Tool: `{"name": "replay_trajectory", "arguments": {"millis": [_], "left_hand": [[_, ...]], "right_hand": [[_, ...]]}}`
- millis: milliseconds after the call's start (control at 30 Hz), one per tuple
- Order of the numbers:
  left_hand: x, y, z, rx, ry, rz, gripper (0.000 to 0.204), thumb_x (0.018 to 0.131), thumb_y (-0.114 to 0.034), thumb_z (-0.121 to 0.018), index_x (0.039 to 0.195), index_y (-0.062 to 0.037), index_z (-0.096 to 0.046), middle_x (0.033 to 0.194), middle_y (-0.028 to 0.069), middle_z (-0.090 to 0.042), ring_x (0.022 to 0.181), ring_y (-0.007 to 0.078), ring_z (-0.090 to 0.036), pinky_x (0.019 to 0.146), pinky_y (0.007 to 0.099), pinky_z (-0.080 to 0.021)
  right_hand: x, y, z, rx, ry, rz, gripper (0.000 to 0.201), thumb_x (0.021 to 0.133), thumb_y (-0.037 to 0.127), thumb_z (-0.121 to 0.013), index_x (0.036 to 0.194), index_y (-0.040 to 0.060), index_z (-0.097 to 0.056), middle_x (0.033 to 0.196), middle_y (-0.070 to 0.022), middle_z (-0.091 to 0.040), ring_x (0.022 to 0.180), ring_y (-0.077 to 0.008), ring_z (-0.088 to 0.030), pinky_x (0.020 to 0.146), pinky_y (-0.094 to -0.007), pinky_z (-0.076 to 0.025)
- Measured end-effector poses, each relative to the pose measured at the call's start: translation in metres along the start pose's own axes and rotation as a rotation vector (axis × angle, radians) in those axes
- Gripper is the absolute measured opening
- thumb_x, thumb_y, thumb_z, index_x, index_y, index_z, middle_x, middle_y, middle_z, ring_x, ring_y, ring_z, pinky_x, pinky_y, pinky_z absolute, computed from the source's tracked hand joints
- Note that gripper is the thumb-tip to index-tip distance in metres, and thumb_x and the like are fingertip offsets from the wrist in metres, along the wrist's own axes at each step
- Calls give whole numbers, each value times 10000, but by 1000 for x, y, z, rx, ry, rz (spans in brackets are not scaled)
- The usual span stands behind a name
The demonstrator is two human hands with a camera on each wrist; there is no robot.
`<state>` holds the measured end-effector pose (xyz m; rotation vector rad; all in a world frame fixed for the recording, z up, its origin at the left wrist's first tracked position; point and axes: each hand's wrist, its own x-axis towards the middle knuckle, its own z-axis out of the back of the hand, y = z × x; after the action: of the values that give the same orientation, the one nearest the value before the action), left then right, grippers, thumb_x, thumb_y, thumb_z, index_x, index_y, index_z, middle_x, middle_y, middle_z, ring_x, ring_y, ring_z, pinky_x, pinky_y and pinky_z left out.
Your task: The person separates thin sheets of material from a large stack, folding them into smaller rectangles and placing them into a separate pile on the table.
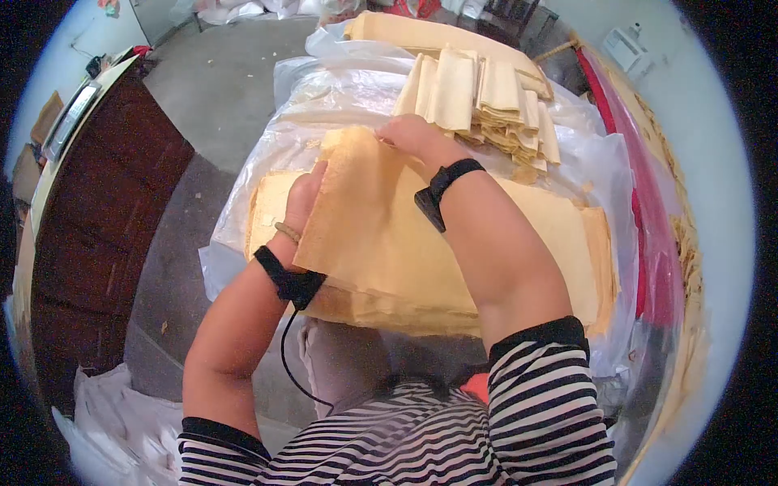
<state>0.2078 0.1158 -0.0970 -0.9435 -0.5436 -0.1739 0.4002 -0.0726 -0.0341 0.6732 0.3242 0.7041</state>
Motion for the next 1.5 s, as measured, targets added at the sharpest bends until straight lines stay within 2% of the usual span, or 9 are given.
{"name": "replay_trajectory", "arguments": {"millis": [100, 233, 1033, 1133, 1200, 1267, 1333, 1400, 1500], "left_hand": [[-5, 41, -15, -449, 7, 236, 143, 929, -214, -616, 962, -80, -650, 906, 74, -690, 862, 263, -691, 677, 389, -547], [2, -29, 20, -1378, -33, 845, 313, 1034, -292, -539, 1111, -18, -670, 1071, 91, -728, 922, 228, -702, 770, 362, -564], [-9, -64, 34, -1542, 37, 1032, 674, 1012, -564, -395, 1467, -81, -509, 1422, 151, -586, 1238, 318, -579, 1072, 424, -455], [-11, -71, 37, -1681, 36, 1023, 505, 996, -421, -466, 1269, -38, -646, 1178, 130, -720, 1021, 270, -693, 905, 417, -562], [-18, -46, 28, -1847, 158, 737, 454, 1013, -373, -495, 1272, -30, -641, 1172, 112, -721, 1023, 248, -691, 911, 401, -557], [-13, -54, 29, -1883, 103, 744, 474, 1026, -408, -482, 1343, -73, -592, 1269, 120, -656, 1093, 264, -647, 968, 393, -514], [-8, -71, 30, -1772, -140, 1059, 580, 1033, -524, -428, 1483, -166, -501, 1469, 156, -525, 1232, 318, -561, 1077, 394, -432], [-24, -43, 20, -802, -46, 572, 493, 1035, -447, -475, 1407, -132, -549, 1336, 146, -590, 1160, 306, -587, 993, 375, -481], [-19, -9, 17, -584, 70, 431, 353, 1006, -310, -536, 1281, -98, -597, 1143, 138, -639, 1051, 297, -625, 860, 364, -534]], "right_hand": [[-17, 24, 2, -33, -22, -77, 377, 903, 417, -683, 944, 45, -727, 844, -55, -689, 794, -223, -640, 746, -354, -509], [-31, 59, 13, 138, -43, -337, 365, 874, 404, -759, 1000, 61, -751, 869, 0, -675, 840, -145, -590, 782, -298, -464], [-22, 108, 30, 145, 73, -312, 463, 778, 449, -825, 995, 47, -751, 1045, -94, -700, 1023, -228, -603, 924, -375, -455], [-19, 107, 28, 277, 108, -344, 439, 784, 405, -831, 1008, 37, -747, 1056, -94, -704, 1023, -226, -611, 921, -369, -461], [-18, 109, 28, 454, 179, -420, 423, 792, 364, -831, 1030, 26, -740, 1053, -90, -704, 1025, -219, -617, 912, -365, -469], [-27, 126, 36, 325, 176, -382, 426, 796, 334, -835, 1059, 14, -732, 1034, -90, -706, 985, -209, -633, 891, -357, -487], [-30, 131, 40, 208, 148, -307, 429, 810, 312, -830, 1089, 4, -723, 1033, -87, -708, 967, -192, -645, 881, -341, -501], [-33, 124, 43, 103, 100, -198, 429, 834, 297, -816, 1120, -5, -714, 1050, -81, -710, 969, -167, -653, 880, -319, -513], [-50, 120, 55, 364, 4, -152, 373, 879, 281, -781, 1114, -2, -720, 1076, -60, -710, 976, -130, -645, 893, -283, -507]]}}
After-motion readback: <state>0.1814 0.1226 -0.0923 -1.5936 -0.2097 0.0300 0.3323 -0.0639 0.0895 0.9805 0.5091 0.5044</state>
